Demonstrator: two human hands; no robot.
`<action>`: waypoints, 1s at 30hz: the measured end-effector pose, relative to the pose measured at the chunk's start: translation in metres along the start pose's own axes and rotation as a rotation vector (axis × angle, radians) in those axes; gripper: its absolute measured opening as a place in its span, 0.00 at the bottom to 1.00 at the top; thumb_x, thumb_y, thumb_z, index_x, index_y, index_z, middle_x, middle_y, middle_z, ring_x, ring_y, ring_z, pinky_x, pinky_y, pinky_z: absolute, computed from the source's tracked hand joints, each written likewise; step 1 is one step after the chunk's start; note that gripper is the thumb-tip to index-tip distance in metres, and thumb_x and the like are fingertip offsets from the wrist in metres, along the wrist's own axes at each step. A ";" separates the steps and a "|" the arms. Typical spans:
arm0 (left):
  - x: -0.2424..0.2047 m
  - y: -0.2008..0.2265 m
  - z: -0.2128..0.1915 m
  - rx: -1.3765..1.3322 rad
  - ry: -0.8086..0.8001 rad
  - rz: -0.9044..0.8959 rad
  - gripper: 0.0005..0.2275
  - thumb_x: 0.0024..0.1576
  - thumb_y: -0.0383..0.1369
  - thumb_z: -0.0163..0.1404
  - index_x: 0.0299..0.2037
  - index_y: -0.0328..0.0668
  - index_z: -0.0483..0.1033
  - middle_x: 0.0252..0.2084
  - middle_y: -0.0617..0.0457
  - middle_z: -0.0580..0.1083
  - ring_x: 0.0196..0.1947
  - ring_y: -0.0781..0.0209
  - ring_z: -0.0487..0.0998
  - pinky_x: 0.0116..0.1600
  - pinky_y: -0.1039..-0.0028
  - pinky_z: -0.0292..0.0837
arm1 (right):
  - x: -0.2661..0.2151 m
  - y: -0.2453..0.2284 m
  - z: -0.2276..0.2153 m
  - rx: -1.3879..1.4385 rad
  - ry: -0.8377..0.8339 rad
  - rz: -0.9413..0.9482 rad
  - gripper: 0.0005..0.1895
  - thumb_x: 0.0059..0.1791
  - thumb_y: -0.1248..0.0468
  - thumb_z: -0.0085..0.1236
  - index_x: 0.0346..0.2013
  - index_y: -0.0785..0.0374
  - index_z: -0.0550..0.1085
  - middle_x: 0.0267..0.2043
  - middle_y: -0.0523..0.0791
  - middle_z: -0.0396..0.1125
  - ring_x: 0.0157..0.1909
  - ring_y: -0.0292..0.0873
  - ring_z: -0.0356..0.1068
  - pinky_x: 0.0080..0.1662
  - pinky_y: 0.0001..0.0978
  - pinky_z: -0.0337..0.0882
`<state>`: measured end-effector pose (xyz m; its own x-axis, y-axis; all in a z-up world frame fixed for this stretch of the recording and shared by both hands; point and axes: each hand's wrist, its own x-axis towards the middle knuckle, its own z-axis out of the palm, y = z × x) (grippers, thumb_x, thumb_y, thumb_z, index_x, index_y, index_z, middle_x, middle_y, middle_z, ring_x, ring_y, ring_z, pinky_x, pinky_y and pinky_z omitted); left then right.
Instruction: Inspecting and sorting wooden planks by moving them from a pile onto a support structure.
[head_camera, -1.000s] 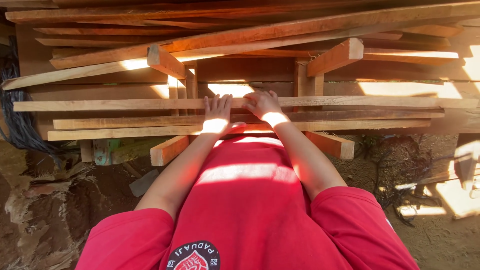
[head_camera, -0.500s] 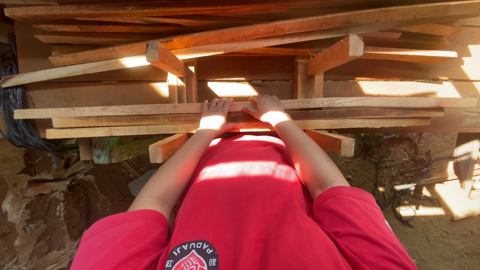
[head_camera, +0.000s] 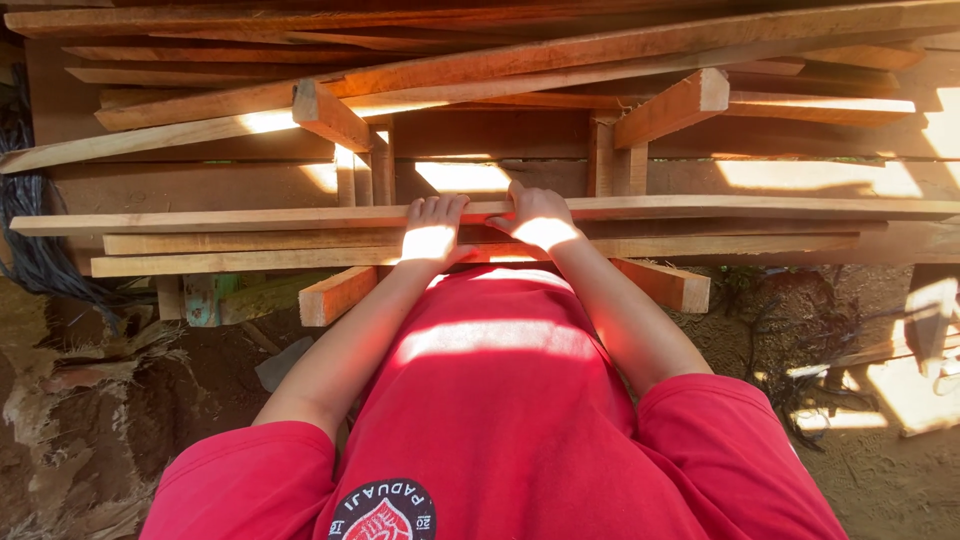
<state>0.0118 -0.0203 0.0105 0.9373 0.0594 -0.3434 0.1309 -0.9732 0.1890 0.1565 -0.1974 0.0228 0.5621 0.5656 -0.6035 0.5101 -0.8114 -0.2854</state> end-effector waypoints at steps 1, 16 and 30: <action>0.001 -0.002 0.000 0.036 -0.006 0.019 0.44 0.42 0.58 0.66 0.67 0.53 0.60 0.57 0.57 0.66 0.59 0.58 0.68 0.64 0.59 0.59 | 0.000 -0.002 -0.002 0.014 -0.029 0.010 0.29 0.45 0.33 0.58 0.45 0.50 0.70 0.42 0.47 0.75 0.50 0.56 0.76 0.51 0.47 0.73; -0.018 0.005 -0.001 -0.109 -0.098 -0.025 0.22 0.58 0.50 0.55 0.60 0.57 0.71 0.57 0.60 0.71 0.59 0.59 0.74 0.61 0.65 0.62 | -0.054 0.000 0.030 -0.030 0.127 -0.201 0.26 0.52 0.40 0.55 0.61 0.45 0.68 0.62 0.39 0.69 0.66 0.42 0.66 0.68 0.38 0.62; -0.045 0.010 0.002 -0.158 -0.087 -0.104 0.23 0.59 0.52 0.53 0.61 0.56 0.71 0.57 0.57 0.72 0.63 0.56 0.71 0.67 0.61 0.59 | -0.061 0.002 0.083 -0.197 0.698 -0.415 0.21 0.47 0.45 0.56 0.50 0.50 0.76 0.48 0.40 0.69 0.52 0.49 0.68 0.51 0.40 0.70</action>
<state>-0.0296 -0.0334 0.0265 0.8859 0.1315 -0.4449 0.2804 -0.9157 0.2877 0.0693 -0.2461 -0.0026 0.5445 0.8269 0.1409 0.8328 -0.5130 -0.2079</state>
